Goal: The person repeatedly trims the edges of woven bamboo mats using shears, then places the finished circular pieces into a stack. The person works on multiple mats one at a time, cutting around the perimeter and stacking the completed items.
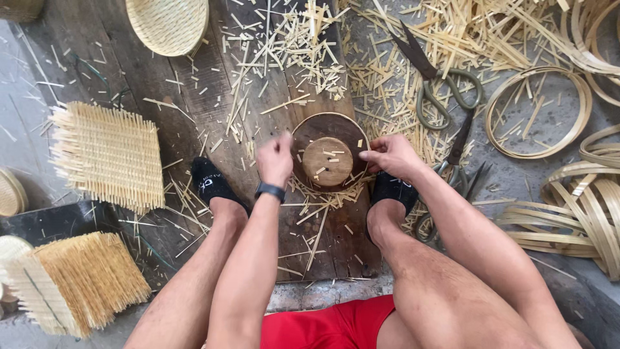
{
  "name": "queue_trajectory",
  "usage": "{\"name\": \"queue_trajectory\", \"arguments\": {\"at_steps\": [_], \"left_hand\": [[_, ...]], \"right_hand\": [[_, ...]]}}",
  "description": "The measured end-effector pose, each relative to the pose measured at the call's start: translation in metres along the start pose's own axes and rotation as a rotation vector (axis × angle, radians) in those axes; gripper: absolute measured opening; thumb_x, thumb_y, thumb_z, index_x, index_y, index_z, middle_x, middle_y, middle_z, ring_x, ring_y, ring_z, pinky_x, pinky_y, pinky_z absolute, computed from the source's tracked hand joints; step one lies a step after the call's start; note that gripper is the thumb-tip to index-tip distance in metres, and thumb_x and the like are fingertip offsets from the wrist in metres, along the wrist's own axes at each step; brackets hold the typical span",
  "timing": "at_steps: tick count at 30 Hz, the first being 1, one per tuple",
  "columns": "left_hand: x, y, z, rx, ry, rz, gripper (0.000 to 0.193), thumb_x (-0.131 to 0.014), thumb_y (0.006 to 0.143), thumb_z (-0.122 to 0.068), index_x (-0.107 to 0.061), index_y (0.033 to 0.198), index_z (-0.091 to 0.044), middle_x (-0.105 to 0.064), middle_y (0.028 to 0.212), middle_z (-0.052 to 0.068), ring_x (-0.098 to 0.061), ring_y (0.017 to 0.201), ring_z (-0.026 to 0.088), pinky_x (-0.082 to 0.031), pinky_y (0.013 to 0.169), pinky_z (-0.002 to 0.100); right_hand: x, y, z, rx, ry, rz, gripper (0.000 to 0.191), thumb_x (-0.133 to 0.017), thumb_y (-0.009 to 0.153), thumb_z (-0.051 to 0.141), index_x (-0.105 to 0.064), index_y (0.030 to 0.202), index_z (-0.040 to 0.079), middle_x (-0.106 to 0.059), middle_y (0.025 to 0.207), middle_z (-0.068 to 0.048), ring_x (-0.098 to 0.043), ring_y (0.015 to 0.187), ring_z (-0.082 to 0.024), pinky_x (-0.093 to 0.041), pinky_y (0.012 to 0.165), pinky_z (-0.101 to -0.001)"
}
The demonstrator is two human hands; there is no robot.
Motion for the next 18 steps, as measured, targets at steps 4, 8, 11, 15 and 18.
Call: {"name": "queue_trajectory", "arguments": {"at_steps": [4, 8, 11, 15, 18], "left_hand": [[-0.027, -0.025, 0.054, 0.26, -0.691, 0.22, 0.031, -0.081, 0.084, -0.015, -0.075, 0.111, 0.0, -0.076, 0.092, 0.004, -0.067, 0.071, 0.01, -0.051, 0.06, 0.028], [-0.037, -0.028, 0.071, 0.366, -0.648, 0.175, 0.032, -0.082, 0.085, -0.014, -0.077, 0.11, 0.005, -0.077, 0.088, 0.007, -0.064, 0.064, 0.013, -0.049, 0.053, 0.031], [-0.026, -0.023, 0.062, 0.265, -0.517, 0.078, 0.033, -0.086, 0.085, -0.015, -0.078, 0.11, 0.004, -0.079, 0.094, 0.007, -0.067, 0.074, 0.01, -0.054, 0.066, 0.028], [-0.05, -0.059, 0.061, 0.471, -1.096, 0.211, 0.031, -0.074, 0.093, -0.019, -0.069, 0.118, -0.001, -0.074, 0.108, 0.009, -0.069, 0.092, 0.017, -0.055, 0.08, 0.035], [-0.084, -0.104, 0.047, 0.578, -1.316, 0.391, 0.028, -0.068, 0.093, -0.01, -0.06, 0.119, -0.004, -0.071, 0.111, 0.01, -0.071, 0.096, 0.022, -0.062, 0.086, 0.045]], "right_hand": [[0.001, 0.012, -0.02, -0.026, 0.089, -0.001, 0.031, -0.077, 0.087, 0.014, -0.071, 0.109, -0.007, -0.076, 0.093, -0.014, -0.075, 0.076, -0.02, -0.065, 0.068, -0.0319], [0.002, 0.016, -0.023, 0.012, 0.086, -0.055, 0.025, -0.076, 0.091, 0.011, -0.071, 0.104, -0.009, -0.074, 0.09, -0.016, -0.073, 0.074, -0.021, -0.062, 0.063, -0.0325], [0.005, 0.011, -0.018, 0.027, 0.059, -0.117, 0.023, -0.077, 0.092, 0.009, -0.072, 0.104, -0.01, -0.074, 0.09, -0.018, -0.07, 0.072, -0.022, -0.059, 0.06, -0.0324], [-0.003, -0.001, -0.005, 0.118, 0.446, 0.012, 0.029, -0.076, 0.087, 0.006, -0.068, 0.114, -0.001, -0.076, 0.096, -0.012, -0.074, 0.077, -0.017, -0.064, 0.066, -0.0271], [-0.015, -0.007, -0.019, 0.001, 0.356, 0.068, 0.027, -0.073, 0.086, 0.003, -0.066, 0.11, -0.007, -0.075, 0.095, -0.014, -0.077, 0.078, -0.021, -0.067, 0.069, -0.0304]]}}
Point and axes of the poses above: each hand's wrist, its own y-axis towards the middle knuckle, its own x-axis out of the back of the hand, z = x × y, the point moved 10 cm from there along y, towards the middle knuckle
